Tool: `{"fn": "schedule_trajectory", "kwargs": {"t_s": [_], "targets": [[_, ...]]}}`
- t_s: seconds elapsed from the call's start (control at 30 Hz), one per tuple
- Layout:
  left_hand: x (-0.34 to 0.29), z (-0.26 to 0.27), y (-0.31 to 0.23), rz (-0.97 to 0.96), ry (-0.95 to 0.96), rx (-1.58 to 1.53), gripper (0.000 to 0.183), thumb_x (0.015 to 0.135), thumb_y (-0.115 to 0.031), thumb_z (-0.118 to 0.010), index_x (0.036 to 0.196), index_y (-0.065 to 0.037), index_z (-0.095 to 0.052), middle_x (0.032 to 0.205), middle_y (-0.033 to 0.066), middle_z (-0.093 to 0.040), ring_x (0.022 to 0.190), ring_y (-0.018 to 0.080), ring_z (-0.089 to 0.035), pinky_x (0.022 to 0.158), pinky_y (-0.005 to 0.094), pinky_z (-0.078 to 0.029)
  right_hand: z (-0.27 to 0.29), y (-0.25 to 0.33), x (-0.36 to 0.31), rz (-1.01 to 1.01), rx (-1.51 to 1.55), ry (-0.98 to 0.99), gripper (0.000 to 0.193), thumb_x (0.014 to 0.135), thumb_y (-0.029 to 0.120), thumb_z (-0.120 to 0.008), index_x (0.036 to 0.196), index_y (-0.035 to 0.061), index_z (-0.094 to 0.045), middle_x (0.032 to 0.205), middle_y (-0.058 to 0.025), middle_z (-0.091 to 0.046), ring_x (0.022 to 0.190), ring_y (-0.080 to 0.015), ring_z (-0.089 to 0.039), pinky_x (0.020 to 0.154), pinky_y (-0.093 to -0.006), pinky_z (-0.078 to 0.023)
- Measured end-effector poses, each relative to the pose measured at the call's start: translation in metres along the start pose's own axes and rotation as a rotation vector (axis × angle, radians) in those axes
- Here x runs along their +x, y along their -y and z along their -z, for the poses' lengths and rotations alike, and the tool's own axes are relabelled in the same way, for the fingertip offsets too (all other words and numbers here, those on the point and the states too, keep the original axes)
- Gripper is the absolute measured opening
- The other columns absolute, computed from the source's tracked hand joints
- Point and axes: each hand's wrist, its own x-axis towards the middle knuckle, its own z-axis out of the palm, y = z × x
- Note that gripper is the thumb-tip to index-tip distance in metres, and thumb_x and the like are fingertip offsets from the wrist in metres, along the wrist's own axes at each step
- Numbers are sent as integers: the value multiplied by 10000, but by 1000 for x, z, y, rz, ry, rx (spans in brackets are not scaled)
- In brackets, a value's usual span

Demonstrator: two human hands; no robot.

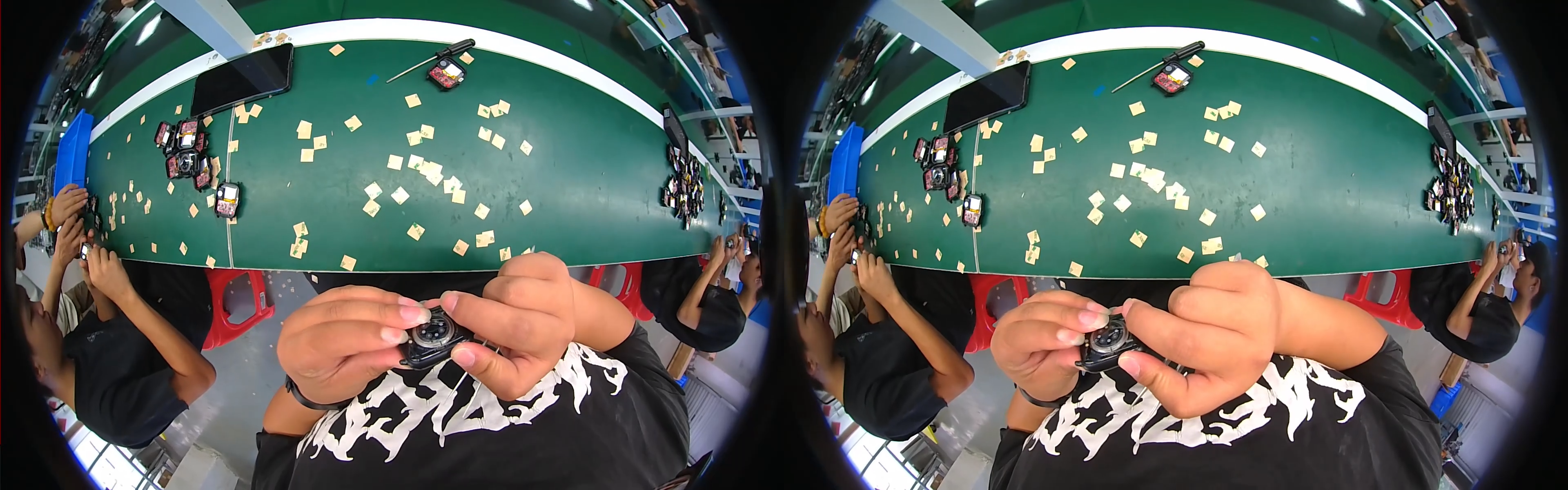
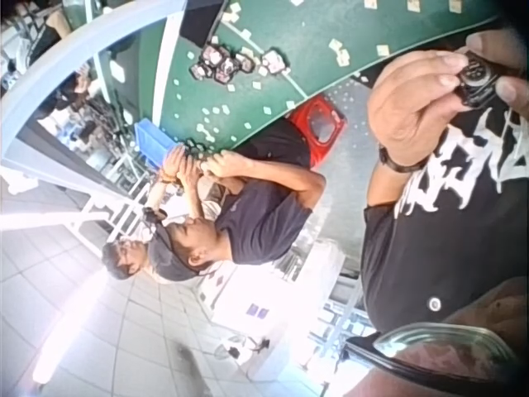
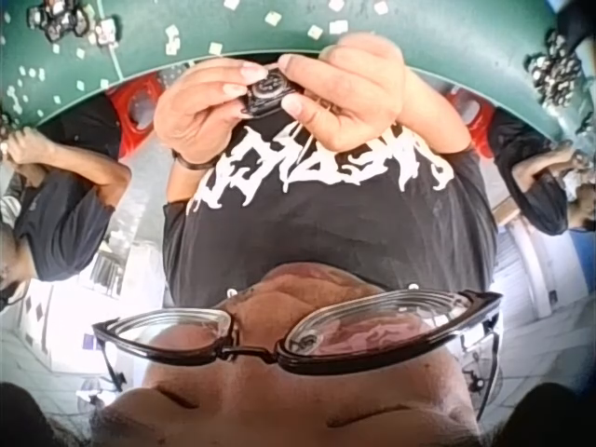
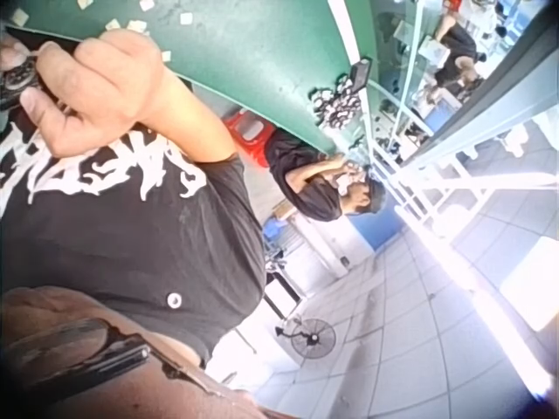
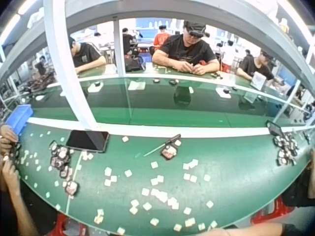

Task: Assembling components of a smartwatch, specifically placing small adhesive pads and internal circuit boards into the watch case.

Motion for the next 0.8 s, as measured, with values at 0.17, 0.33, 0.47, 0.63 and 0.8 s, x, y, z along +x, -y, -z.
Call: {"fn": "schedule_trajectory", "kwargs": {"t_s": [0.17, 0.33, 0.47, 0.63, 0.8], "targets": [[1, -1, 2, 52, -69, -84, 333, 821, -76, -835, 1115, -6, -694, 1027, 161, -765, 973, 339, -748, 822, 390, -602, -2, -3, 1, -37, 30, 15, 258, 759, 82, -751, 983, 84, -623, 882, -162, -710, 516, -103, -438, 398, -224, -271], [7, 9, 3, 106, -13, 237, 233, 872, -61, -788, 1081, 8, -711, 1028, 165, -746, 925, 310, -720, 811, 368, -573, -15, -13, -1, -138, -87, 89, 262, 780, 54, -753, 1013, 112, -647, 902, -101, -684, 534, -108, -481, 406, -231, -383], [-3, 33, 14, 289, -302, 530, 118, 948, -56, -704, 1043, 13, -711, 959, 132, -730, 815, 215, -679, 706, 310, -541, 0, -33, 16, -667, -5, 349, 251, 852, 177, -799, 1062, 73, -710, 1021, -84, -680, 794, -253, -679, 638, -345, -559], [-3, 115, 27, 493, -862, 388, 156, 1025, -93, -650, 1076, 44, -704, 914, 51, -701, 728, 76, -610, 650, 219, -514, 16, -104, -6, -1061, -358, 196, 395, 856, 230, -821, 1157, 12, -686, 1049, -162, -667, 888, -333, -690, 766, -405, -567], [-10, 176, 45, 443, -1012, 70, 178, 1006, -82, -686, 1150, 20, -660, 1028, 60, -710, 845, 98, -662, 752, 223, -575, 1, -134, 5, -1103, -414, 267, 520, 846, 319, -821, 1241, 25, -652, 1109, -156, -634, 954, -338, -683, 811, -419, -558]]}}
